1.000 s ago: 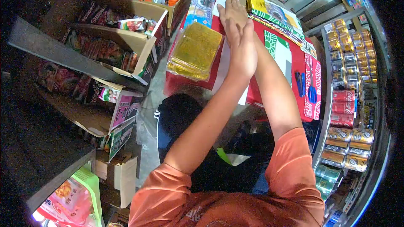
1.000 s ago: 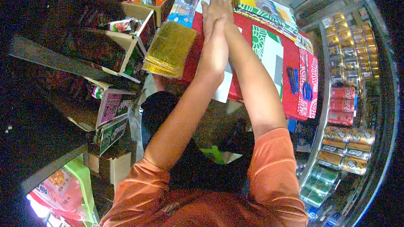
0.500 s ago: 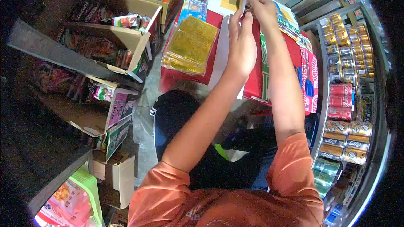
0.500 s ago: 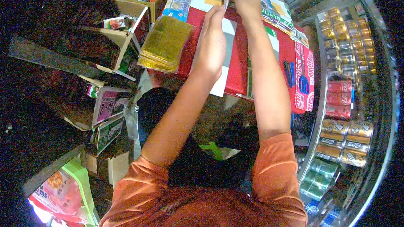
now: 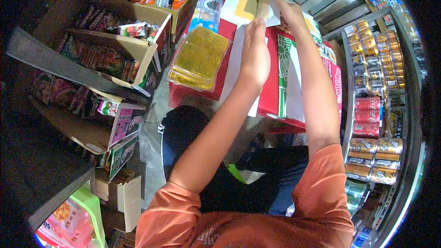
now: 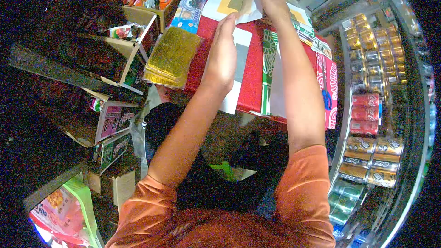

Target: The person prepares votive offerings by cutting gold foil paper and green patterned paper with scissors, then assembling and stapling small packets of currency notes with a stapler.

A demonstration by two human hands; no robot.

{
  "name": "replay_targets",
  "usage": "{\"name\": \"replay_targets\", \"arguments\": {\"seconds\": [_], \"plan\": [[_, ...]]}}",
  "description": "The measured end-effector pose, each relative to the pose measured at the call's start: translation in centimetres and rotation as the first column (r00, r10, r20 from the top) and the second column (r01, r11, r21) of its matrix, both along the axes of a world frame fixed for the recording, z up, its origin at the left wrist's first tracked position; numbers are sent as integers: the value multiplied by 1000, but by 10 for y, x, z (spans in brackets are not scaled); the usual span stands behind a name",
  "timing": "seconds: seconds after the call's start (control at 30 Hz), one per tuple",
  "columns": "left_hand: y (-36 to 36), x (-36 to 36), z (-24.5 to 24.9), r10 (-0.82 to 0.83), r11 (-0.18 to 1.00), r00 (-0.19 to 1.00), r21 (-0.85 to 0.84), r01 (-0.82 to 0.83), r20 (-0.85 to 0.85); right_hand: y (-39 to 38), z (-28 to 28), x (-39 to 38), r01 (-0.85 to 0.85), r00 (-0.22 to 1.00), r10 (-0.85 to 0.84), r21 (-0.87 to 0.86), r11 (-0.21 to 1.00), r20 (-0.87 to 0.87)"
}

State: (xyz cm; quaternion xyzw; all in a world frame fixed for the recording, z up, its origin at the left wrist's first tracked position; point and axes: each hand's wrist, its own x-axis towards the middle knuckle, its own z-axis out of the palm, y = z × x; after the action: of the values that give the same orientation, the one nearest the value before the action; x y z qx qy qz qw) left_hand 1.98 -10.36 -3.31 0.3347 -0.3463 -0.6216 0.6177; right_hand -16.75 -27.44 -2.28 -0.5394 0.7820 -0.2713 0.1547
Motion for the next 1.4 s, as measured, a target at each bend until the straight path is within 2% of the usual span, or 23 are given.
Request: {"name": "replay_targets", "arguments": {"seconds": [0.1,0.13,0.23,0.27,0.4,0.5,0.53,0.7,0.77,0.8,0.9,1.0,1.07,1.1,1.17,1.23,1.3,1.33,1.4], "plan": [[-4,-4,-6,-2,1000,1000,-7,2,25,-3,12,1,-130,947,151,93,987,-283],[-4,-5,-4,-8,1000,1000,-4,8,24,-4,15,0,-139,935,157,78,987,-318],[1,-4,6,-18,999,999,28,18,-28,-15,14,-3,-60,945,53,-13,998,-322],[0,-7,4,-9,1000,999,12,9,-42,-17,14,-5,-85,931,56,-64,994,-360],[-2,-11,-1,-5,1000,999,-2,5,-54,-8,41,0,-179,939,171,0,984,-297],[0,-12,1,-4,1000,999,23,5,-35,-14,48,-4,-217,898,168,-76,973,-407],[0,-12,1,-1,1000,1000,31,2,-29,-24,47,-14,-251,925,200,-124,960,-322],[-1,-11,-4,1,1000,1000,4,-1,-30,-31,64,-33,-286,927,263,-51,957,-267],[-1,-11,-4,-5,1000,999,7,5,-37,-14,79,-33,-317,926,300,-39,948,-228],[0,-11,-4,-11,1000,999,10,11,-37,-2,88,-25,-230,958,220,-32,973,-184],[2,-11,-5,-10,1000,999,25,11,-39,24,102,-37,-239,969,230,-120,964,-85],[-1,-12,-11,-23,999,999,36,25,-47,72,126,-43,-241,970,232,-130,962,-76],[4,-8,-2,-30,998,999,62,32,-38,109,130,-43,-217,973,227,-166,962,40],[1,-10,-11,-46,999,998,15,46,-37,130,130,-41,-186,965,216,-194,963,147],[0,-15,-14,-94,993,994,60,97,-48,173,132,-38,-111,942,189,-273,956,278],[10,-17,-6,-200,970,974,122,212,-104,211,127,-36,-6,926,90,-223,975,367],[18,-23,-3,-308,919,931,191,344,-196,241,114,-45,37,896,62,-212,977,440],[17,-27,-9,-422,860,882,215,463,-211,255,110,-43,79,902,11,-190,979,431],[19,-32,-14,-505,765,768,208,609,-393,277,94,-49,73,857,20,-159,985,514]]}}
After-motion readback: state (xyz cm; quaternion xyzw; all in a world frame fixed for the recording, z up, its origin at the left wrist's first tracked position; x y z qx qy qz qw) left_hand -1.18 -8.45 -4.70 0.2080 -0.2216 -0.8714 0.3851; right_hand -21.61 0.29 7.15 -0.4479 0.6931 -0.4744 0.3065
